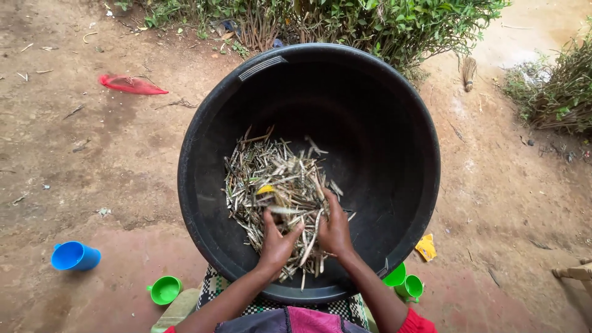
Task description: A person is sitting outdoors shelling dried pods by hand to extract seeds into a large black basin.
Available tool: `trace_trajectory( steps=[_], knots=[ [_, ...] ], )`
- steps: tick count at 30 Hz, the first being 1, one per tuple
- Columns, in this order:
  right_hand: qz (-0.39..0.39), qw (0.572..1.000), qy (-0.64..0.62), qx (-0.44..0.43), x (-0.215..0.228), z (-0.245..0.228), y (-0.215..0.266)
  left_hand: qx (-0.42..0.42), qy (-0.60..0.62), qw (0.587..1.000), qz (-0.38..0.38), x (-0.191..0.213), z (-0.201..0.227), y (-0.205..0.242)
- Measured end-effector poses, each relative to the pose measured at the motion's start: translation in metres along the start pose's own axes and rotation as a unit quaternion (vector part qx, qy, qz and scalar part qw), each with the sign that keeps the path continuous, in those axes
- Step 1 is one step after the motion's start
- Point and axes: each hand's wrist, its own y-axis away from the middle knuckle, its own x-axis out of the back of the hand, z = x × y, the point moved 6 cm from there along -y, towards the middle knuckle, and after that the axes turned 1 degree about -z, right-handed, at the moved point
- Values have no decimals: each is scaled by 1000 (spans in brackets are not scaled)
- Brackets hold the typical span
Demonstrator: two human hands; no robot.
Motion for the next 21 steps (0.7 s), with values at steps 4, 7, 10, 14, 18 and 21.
trace_trajectory(
  steps=[4,7,10,14,18,21],
  knots=[
    [51,998,35,-17,40,43,-31,-80,44,996,23,1,-32,-26],
    [82,985,147,28,81,57,-50,-15,-28,999,13,-1,-33,-21],
    [-29,957,271,-96,92,58,-50,-36,-27,999,-2,-4,-10,-9],
    [6,934,354,43,83,8,-45,-71,-18,997,-8,-5,-19,-16],
    [37,955,224,188,40,-20,-53,-83,58,995,20,-2,-26,-22],
    [-98,968,180,143,-9,-23,-61,-105,41,993,47,5,4,-1]
  ],
)
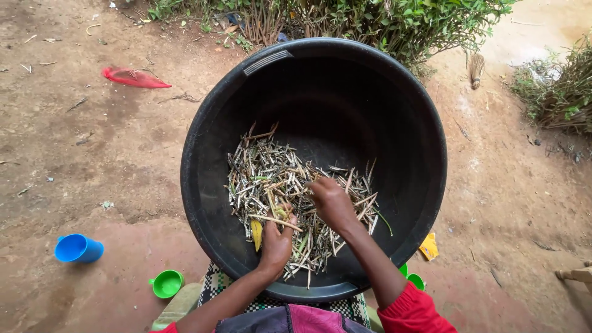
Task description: A person is sitting outdoors shelling dried pods by hand to extract seeds into a large black basin.
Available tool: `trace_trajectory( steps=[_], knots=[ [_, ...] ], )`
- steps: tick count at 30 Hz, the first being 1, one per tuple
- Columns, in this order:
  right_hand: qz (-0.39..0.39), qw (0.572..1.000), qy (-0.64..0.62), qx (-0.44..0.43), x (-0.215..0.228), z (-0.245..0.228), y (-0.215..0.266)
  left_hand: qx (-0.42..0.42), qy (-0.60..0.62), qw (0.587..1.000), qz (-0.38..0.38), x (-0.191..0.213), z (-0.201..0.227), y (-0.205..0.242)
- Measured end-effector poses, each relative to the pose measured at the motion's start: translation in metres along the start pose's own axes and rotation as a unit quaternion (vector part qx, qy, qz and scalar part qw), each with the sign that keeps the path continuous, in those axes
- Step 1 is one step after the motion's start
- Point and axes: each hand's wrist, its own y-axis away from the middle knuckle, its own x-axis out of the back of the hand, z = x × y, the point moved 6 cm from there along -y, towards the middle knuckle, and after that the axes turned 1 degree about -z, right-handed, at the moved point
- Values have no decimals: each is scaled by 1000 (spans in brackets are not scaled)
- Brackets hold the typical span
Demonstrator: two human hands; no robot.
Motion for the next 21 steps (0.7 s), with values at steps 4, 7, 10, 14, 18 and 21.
trace_trajectory(
  steps=[4,7,10,14,18,21],
  knots=[
    [-70,992,101,-43,-22,7,0,-146,-100,981,75,8,-15,-6],
    [-272,959,-60,-56,-4,-2,20,-327,-130,930,107,13,57,29],
    [-319,937,-143,16,11,15,27,-376,-154,908,104,9,67,37],
    [-45,987,-69,-138,27,56,11,-359,-155,917,81,6,64,39],
    [6,967,159,-200,31,41,8,-362,-155,915,93,7,61,37],
    [-54,935,100,-336,35,76,35,-316,-124,933,122,15,56,22]
  ],
)
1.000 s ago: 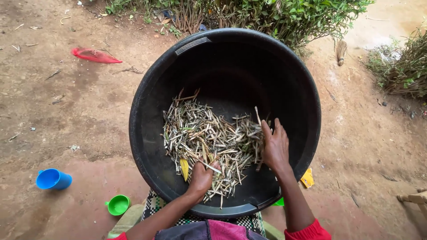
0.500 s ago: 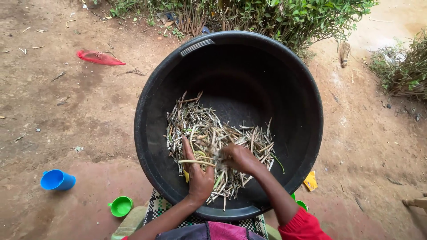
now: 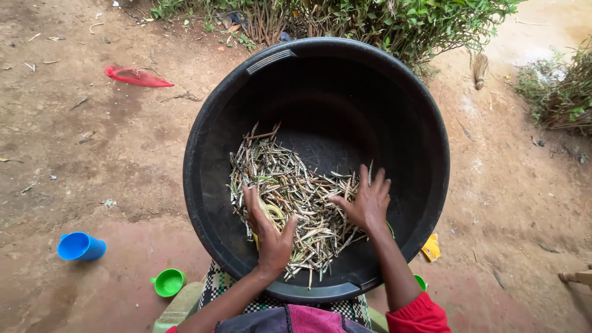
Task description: A person is sitting outdoors shelling dried pods by hand to extract seeds into a large black basin.
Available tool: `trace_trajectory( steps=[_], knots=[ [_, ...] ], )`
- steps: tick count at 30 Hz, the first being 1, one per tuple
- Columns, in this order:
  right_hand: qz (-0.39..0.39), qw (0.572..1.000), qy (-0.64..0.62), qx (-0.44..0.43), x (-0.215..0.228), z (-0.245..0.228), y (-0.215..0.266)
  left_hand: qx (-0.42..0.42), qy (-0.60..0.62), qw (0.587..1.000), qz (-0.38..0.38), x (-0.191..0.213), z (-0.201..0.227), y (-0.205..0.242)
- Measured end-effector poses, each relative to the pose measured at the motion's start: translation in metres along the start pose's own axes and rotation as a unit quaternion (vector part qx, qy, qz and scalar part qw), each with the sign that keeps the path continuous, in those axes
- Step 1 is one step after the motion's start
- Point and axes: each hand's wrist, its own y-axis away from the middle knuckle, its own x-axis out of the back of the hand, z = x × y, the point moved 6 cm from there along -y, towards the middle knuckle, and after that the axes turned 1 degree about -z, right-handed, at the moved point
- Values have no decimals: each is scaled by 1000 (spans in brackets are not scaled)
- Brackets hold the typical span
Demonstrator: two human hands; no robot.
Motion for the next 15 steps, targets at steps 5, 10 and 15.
trace_trajectory(
  steps=[5,10,15],
  knots=[
    [-100,973,-202,48,-32,-49,66,281,88,955,-41,-3,-52,4],
    [-49,935,-287,202,-68,-70,76,319,40,946,-33,-6,-64,0],
    [49,884,-365,287,-71,-67,60,248,17,966,-72,-17,-52,-7]
  ],
)
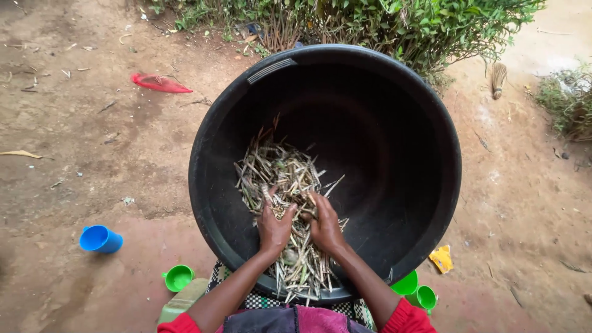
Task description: A person is sitting outdoors shelling dried pods by hand to extract seeds into a large black basin.
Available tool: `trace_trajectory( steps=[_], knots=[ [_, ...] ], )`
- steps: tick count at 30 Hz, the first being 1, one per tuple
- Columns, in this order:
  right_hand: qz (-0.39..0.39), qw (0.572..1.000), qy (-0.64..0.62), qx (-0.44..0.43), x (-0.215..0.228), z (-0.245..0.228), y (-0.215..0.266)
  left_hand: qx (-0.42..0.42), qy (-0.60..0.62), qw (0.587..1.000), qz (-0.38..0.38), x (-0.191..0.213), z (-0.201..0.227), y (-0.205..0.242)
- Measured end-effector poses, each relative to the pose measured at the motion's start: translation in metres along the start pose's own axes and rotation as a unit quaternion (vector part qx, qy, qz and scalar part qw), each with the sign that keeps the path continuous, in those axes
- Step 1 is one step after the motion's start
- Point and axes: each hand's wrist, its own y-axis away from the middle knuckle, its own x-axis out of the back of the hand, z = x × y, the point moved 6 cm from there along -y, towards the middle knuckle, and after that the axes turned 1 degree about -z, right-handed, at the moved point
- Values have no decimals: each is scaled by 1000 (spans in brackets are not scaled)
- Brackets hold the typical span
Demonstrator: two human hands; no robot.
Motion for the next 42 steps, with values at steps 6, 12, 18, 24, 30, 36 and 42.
trace_trajectory(
  steps=[6,12,18,24,30,36,42],
  knots=[
    [111,994,15,-10,63,-43,-25,22,-13,995,94,-11,-74,-21],
    [216,972,55,-69,118,-36,-59,109,75,979,153,1,-37,1],
    [262,962,40,-65,131,36,-85,72,63,976,196,6,-119,-31],
    [125,979,154,-46,148,-5,-84,-15,111,980,164,-2,-48,-18],
    [-136,955,258,-45,114,-59,-40,-65,167,981,73,5,29,-4],
    [-400,856,328,9,10,-81,40,-110,146,979,94,12,15,-4],
    [-135,864,411,257,13,-43,-25,-152,108,980,63,10,13,0]
  ],
)
